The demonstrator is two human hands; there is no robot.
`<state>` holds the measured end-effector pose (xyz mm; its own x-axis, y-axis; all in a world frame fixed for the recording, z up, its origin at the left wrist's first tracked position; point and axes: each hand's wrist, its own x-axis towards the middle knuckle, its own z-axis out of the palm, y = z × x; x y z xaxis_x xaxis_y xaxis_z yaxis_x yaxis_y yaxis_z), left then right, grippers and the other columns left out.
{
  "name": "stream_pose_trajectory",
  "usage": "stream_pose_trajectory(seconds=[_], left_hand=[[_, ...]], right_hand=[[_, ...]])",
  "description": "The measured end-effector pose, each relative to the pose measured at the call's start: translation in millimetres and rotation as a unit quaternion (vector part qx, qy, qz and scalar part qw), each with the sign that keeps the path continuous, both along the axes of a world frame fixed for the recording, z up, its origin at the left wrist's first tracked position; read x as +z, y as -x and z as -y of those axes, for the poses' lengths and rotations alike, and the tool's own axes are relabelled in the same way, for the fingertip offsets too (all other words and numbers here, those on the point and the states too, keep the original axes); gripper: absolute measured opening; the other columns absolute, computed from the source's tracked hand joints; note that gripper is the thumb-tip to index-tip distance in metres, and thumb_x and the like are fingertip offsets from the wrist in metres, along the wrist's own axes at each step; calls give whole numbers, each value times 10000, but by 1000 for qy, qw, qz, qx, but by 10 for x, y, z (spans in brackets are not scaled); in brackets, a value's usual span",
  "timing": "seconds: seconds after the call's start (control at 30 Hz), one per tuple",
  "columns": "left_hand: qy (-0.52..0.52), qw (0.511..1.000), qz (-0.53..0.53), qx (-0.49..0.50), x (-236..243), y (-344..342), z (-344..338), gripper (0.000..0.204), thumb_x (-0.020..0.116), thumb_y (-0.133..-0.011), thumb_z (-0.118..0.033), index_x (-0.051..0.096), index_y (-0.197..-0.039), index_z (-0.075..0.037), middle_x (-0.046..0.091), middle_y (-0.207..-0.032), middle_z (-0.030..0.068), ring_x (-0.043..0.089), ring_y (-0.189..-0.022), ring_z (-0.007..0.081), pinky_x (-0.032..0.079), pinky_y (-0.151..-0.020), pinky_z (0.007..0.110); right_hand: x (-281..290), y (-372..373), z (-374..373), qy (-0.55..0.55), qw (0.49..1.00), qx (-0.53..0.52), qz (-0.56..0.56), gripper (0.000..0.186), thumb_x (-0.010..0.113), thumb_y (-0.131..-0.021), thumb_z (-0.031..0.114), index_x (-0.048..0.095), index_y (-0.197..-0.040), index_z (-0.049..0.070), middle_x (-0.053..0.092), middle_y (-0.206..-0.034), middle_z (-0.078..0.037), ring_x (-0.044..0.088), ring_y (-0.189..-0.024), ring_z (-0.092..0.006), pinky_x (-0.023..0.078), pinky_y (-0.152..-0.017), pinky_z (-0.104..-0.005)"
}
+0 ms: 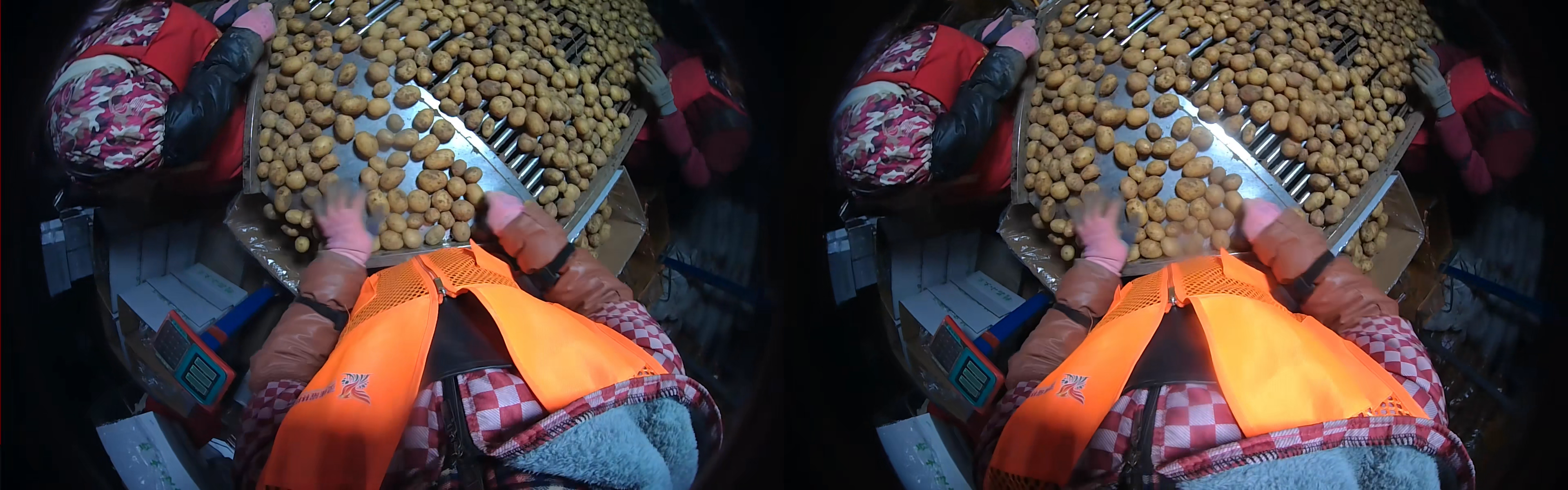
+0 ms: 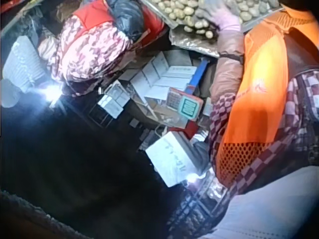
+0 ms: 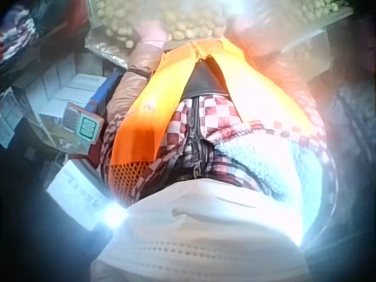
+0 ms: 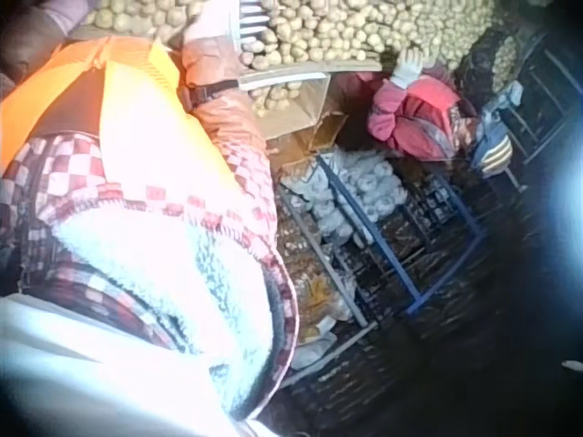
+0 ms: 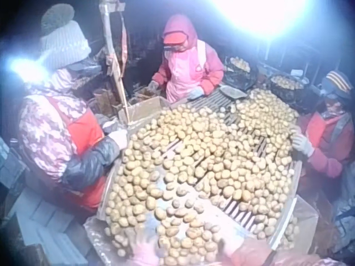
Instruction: Sort and pack potatoes from a sorting table into boxes.
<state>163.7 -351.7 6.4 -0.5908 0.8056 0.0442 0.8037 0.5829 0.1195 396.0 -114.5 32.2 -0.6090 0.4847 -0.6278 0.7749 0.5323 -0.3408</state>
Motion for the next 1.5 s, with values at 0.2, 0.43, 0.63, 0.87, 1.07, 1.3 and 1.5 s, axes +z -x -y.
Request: stream_pose_trajectory(seconds=[0.2, 0.43, 0.63, 0.87, 1.07, 1.3, 1.5], left_hand=[[-43, 953, 44, -297, -96, 171, -149, 487, 675, -804, -462, 632, -1242, -253, 530, -1361, 134, 447, -1300, 357, 269, -1106, 582], [64, 992, 82, 70, -68, 683, 317, 442, 664, -827, -312, 618, -1255, -214, 568, -1340, 77, 481, -1276, 300, 356, -1066, 489], [-37, 992, 99, 65, -95, 1406, -421, 420, 618, -844, -188, 617, -1264, -209, 616, -1262, 113, 518, -1235, 339, 402, -1052, 465], [-85, 991, 42, 100, -82, 1494, -1415, 498, 649, -869, -360, 541, -1351, -289, 366, -1523, 128, 292, -1417, 392, 313, -1070, 648], [7, 989, 36, -143, 65, 392, -1150, 601, 590, -859, -531, 516, -1395, -268, 348, -1534, 138, 268, -1419, 424, 202, -1142, 628], [17, 953, 48, -297, 69, 203, -35, 516, 582, -889, -452, 547, -1372, -273, 411, -1484, 126, 331, -1376, 410, 224, -1129, 603], [60, 983, 13, -175, -143, 312, 481, 460, 656, -865, -302, 590, -1319, -281, 481, -1424, 112, 448, -1290, 369, 332, -1092, 530]], right_hand=[[-19, 1024, 64, 74, 988, 88, -103, 252, 707, -819, 241, 716, -1039, 118, 718, -943, -171, 694, -878, -344, 541, -755, -417], [369, 1905, -429, 57, 959, -42, -273, 232, 629, -854, 153, 720, -1063, 105, 698, -1023, -193, 672, -978, -361, 538, -815, -444], [370, 2405, -202, -42, 975, 210, -61, 261, 672, -803, 217, 732, -1040, 127, 697, -1010, -198, 678, -979, -363, 531, -847, -434], [299, 1703, -273, 358, 894, -60, -262, 235, 565, -945, 156, 676, -1133, 69, 715, -992, -90, 686, -920, -281, 543, -859, -373], [234, 523, -253, 456, 749, -185, -443, 136, 655, -800, 105, 668, -921, 44, 684, -854, -94, 659, -776, -277, 521, -725, -377], [-201, -314, -65, 262, 693, -23, -672, 115, 761, -631, 46, 659, -674, 15, 648, -693, -98, 627, -608, -274, 495, -568, -382], [-211, -500, 131, 248, 721, -58, -644, 197, 782, -473, -25, 608, -566, -8, 614, -588, -102, 614, -556, -268, 484, -546, -371]])
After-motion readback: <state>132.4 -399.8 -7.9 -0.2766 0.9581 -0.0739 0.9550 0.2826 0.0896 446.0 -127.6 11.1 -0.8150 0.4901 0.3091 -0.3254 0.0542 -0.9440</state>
